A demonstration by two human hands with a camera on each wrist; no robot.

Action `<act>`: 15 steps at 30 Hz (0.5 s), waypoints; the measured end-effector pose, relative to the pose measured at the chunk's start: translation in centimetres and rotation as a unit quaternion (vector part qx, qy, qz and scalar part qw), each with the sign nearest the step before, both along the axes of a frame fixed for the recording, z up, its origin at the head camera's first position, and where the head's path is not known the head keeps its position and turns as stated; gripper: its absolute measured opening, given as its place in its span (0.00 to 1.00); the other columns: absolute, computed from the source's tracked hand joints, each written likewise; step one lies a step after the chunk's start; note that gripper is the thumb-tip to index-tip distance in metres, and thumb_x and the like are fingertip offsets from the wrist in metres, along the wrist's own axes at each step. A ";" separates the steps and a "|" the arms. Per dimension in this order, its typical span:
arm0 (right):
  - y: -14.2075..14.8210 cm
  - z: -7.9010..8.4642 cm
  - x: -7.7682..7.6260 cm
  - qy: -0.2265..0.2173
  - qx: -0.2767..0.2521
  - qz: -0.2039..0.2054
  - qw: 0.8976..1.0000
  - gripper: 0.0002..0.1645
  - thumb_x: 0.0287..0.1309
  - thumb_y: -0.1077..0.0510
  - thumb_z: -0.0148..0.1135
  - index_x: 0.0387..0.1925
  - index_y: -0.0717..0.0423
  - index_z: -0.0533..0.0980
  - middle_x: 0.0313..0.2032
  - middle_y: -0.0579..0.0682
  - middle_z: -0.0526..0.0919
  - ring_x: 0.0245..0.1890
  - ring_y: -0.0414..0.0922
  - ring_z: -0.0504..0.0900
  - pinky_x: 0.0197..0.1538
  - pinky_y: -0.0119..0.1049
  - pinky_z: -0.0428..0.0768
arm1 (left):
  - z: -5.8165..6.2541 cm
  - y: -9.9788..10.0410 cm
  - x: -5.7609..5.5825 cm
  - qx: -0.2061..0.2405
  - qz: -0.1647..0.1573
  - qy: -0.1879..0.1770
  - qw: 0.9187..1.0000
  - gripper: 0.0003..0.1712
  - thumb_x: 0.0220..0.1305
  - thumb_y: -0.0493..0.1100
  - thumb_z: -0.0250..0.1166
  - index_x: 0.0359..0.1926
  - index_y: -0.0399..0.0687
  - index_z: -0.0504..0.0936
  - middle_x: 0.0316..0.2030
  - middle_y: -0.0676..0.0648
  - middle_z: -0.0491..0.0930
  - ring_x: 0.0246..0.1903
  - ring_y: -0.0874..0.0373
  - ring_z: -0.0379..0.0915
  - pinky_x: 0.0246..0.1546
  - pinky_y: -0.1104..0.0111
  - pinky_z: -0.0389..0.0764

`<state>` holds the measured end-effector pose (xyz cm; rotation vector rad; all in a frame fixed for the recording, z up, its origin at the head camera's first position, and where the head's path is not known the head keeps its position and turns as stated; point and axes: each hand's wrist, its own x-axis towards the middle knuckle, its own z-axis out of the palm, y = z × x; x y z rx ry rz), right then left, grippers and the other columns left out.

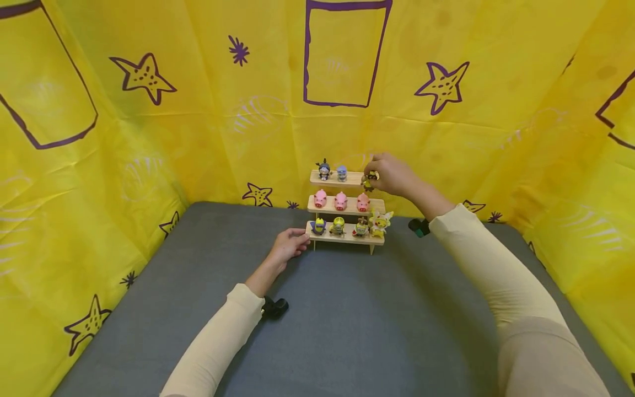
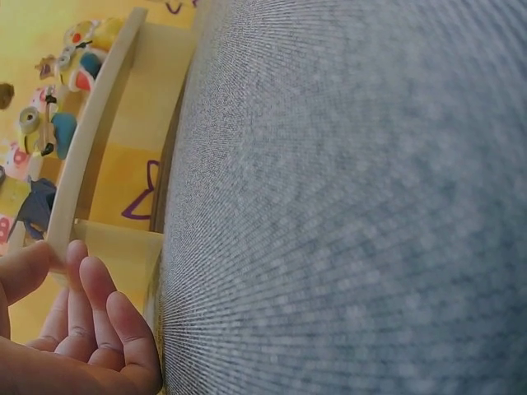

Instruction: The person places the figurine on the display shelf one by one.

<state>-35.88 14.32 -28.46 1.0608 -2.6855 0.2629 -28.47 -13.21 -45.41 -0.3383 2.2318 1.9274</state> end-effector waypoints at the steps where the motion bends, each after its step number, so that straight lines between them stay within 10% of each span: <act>1: 0.0 -0.1 -0.4 0.002 -0.001 -0.008 1.000 0.09 0.55 0.64 0.66 0.38 0.63 0.83 0.37 0.60 0.80 0.39 0.56 0.75 0.41 0.49 0.75 | 0.0 0.0 0.0 0.001 0.001 0.000 1.000 0.19 0.68 0.45 0.61 0.57 0.42 0.76 0.38 0.46 0.85 0.30 0.60 0.77 0.32 0.70 0.76; 15: -0.8 -0.6 -3.2 -0.009 0.018 -0.091 0.996 0.12 0.58 0.63 0.62 0.44 0.62 0.82 0.45 0.61 0.78 0.47 0.59 0.74 0.50 0.51 0.75 | -0.3 0.0 -0.2 0.013 0.000 0.007 1.000 0.20 0.68 0.43 0.62 0.57 0.39 0.76 0.32 0.50 0.84 0.27 0.63 0.77 0.29 0.72 0.74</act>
